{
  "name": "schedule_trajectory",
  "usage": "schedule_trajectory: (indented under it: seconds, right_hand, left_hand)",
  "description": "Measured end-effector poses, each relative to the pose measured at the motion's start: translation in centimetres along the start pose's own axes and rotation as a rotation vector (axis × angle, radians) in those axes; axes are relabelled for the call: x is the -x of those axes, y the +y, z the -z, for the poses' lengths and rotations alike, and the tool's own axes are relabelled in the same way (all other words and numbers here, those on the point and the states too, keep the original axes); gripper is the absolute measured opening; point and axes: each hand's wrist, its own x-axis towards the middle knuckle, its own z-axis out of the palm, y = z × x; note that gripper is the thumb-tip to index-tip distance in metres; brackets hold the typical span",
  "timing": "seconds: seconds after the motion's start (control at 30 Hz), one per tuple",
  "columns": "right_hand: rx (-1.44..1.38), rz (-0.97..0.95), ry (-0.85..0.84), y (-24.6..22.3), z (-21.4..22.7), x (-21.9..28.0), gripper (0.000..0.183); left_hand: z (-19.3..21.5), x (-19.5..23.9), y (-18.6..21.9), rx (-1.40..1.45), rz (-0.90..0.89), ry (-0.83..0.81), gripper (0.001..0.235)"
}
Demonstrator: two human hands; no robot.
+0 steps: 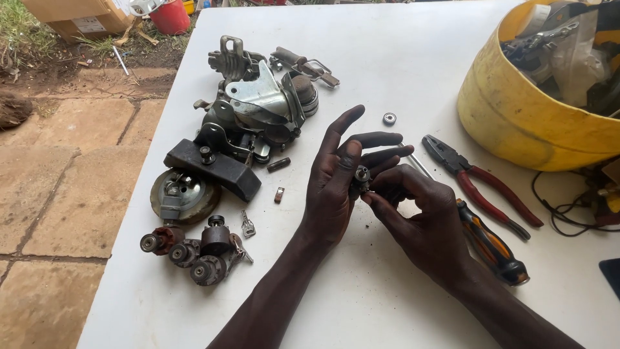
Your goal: Disassembling a small mechanical component using a screwdriver and pliers on a workbench.
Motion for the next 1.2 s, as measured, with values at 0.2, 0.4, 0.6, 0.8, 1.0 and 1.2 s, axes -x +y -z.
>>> schedule_trajectory:
  seconds: [0.2,0.4,0.6,0.8,1.0,1.2]
  right_hand:
    - [0.006,0.013,-0.007,0.1,0.1,0.0,0.006]
    - [0.056,-0.077,0.027,0.1,0.2,0.6,0.008]
    - [-0.115,-0.087,-0.001,-0.2,0.5,0.3,0.012]
    - [0.052,-0.034,0.027,-0.2,0.7,0.3,0.013]
    - [0.04,0.106,-0.05,-0.3,0.6,0.0,0.021]
    - [-0.026,-0.112,-0.073,-0.2,0.7,0.2,0.015]
  left_hand:
    - [0.0,0.1,0.1,0.038,-0.008,-0.022,0.058]
    - [-0.2,0.3,0.1,0.061,0.006,-0.013,0.058]
    - [0.0,0.1,0.1,-0.01,0.039,0.022,0.06]
    - [0.3,0.2,-0.2,0.011,0.053,-0.023,0.054]
    - [0.5,0.1,-1.0,-0.219,-0.023,-0.034,0.049]
    - [0.5,0.3,-0.8,-0.402,-0.037,-0.043,0.046]
